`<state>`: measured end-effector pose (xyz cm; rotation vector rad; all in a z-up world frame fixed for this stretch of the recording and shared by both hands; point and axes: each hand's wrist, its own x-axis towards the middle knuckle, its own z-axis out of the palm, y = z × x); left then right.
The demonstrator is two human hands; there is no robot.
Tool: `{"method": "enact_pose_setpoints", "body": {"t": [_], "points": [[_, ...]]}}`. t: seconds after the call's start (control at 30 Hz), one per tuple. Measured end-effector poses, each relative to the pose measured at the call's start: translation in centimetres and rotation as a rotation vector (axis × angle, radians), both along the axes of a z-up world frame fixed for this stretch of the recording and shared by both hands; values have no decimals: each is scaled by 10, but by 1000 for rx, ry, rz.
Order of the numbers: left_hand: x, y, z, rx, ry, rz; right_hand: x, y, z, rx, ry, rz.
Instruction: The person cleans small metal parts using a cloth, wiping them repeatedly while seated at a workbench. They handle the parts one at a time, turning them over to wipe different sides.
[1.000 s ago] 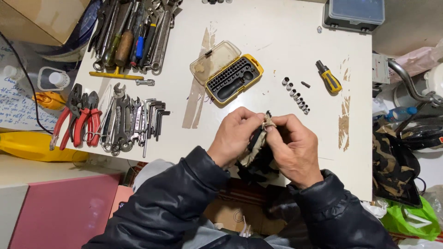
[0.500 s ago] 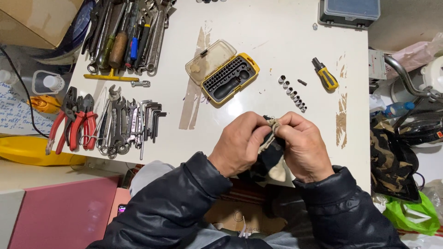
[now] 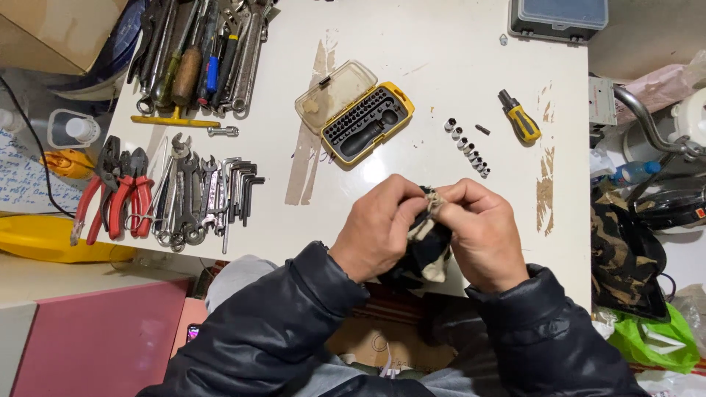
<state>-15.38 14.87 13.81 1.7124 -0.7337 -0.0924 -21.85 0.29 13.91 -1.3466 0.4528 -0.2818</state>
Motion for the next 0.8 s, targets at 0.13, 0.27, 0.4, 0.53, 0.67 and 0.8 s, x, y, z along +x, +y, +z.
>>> {"method": "enact_pose_setpoints", "body": {"t": [0.13, 0.27, 0.4, 0.53, 0.67, 0.8], "points": [[-3, -1, 0, -16, -234, 19, 1, -6, -3, 215, 48, -13], [-1, -2, -2, -5, -123, 31, 1, -3, -4, 68, 42, 7], [1, 0, 5, 66, 248, 23, -2, 5, 9, -241, -57, 45], [7, 3, -3, 70, 458, -16, -5, -1, 1, -357, -140, 59], [4, 3, -3, 25, 359, -39, -4, -1, 4, -257, -132, 46], [-3, 2, 7, -1, 20, -38, 1, -5, -9, 130, -86, -7]]}}
